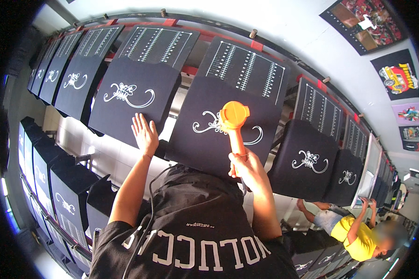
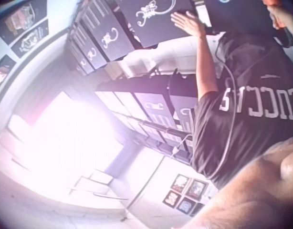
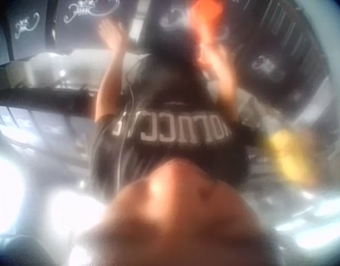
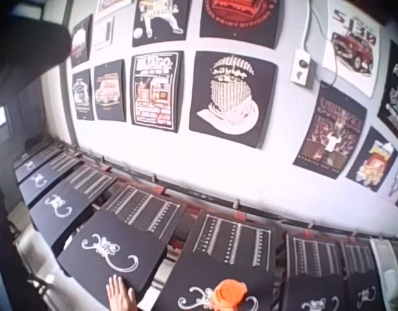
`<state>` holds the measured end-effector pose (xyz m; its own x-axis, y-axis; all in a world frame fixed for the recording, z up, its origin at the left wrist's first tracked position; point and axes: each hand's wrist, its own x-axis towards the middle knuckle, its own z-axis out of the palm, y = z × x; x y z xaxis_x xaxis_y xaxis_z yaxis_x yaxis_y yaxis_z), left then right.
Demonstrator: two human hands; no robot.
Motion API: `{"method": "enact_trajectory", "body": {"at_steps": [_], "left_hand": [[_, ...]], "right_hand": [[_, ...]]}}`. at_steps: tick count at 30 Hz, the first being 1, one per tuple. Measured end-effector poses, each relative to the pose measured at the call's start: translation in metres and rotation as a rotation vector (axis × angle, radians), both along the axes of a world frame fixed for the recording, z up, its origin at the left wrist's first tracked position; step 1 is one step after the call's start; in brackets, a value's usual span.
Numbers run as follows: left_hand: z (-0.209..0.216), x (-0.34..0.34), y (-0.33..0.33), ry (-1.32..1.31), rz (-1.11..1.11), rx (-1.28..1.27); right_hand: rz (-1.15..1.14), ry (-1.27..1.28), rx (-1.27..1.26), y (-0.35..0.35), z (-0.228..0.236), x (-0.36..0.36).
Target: The person uses a heat gun to cure ink on screen-printed t-shirts, moving systematically along a long printing rack to apply heat to each garment's design and checking the ink with their hand.
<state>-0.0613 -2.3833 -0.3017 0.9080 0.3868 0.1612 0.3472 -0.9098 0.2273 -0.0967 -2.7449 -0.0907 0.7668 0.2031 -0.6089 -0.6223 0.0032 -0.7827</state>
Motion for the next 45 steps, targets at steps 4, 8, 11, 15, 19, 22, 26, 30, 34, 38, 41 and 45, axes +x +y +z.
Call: {"method": "enact_trajectory", "body": {"at_steps": [4,8,11,15,19,22,26,30,34,38,41,45], "left_hand": [[-0.006,-0.001,0.002,-0.02,0.087,0.018],[-0.001,0.004,-0.003,-0.003,0.11,0.018],[-0.003,0.001,-0.002,0.004,0.132,0.045],[0.004,0.004,-0.006,0.029,0.144,0.038],[0.005,0.004,-0.006,0.035,0.162,0.06],[0.005,0.005,-0.008,0.024,0.171,0.077],[0.004,0.006,-0.009,0.011,0.17,0.081],[0.009,0.006,-0.009,0.034,0.179,0.087],[0.008,0.003,-0.011,0.019,0.178,0.07],[0.01,0.005,-0.009,0.028,0.187,0.057],[0.009,0.006,-0.009,0.025,0.186,0.058],[0.008,0.006,-0.009,0.006,0.176,0.054]], "right_hand": [[0.053,0.063,0.071,-0.018,0.004,0.005],[-0.016,-0.01,-0.066,-0.015,-0.01,0.001],[0.033,0.003,0.017,-0.022,-0.006,0.002],[0.042,0.034,0.044,-0.034,0.001,-0.002],[0.043,-0.015,0.004,-0.032,-0.001,-0.004],[0.046,0.026,0.048,-0.041,0.0,0.005],[0.021,-0.084,-0.033,-0.033,-0.012,0.017],[0.02,-0.029,0.028,-0.034,-0.008,0.029],[0.037,-0.094,-0.086,-0.022,-0.011,0.027],[0.031,-0.021,-0.028,-0.035,-0.011,0.033],[-0.002,-0.083,-0.082,-0.027,-0.013,0.029],[-0.008,-0.049,-0.054,-0.038,-0.011,0.033]]}}
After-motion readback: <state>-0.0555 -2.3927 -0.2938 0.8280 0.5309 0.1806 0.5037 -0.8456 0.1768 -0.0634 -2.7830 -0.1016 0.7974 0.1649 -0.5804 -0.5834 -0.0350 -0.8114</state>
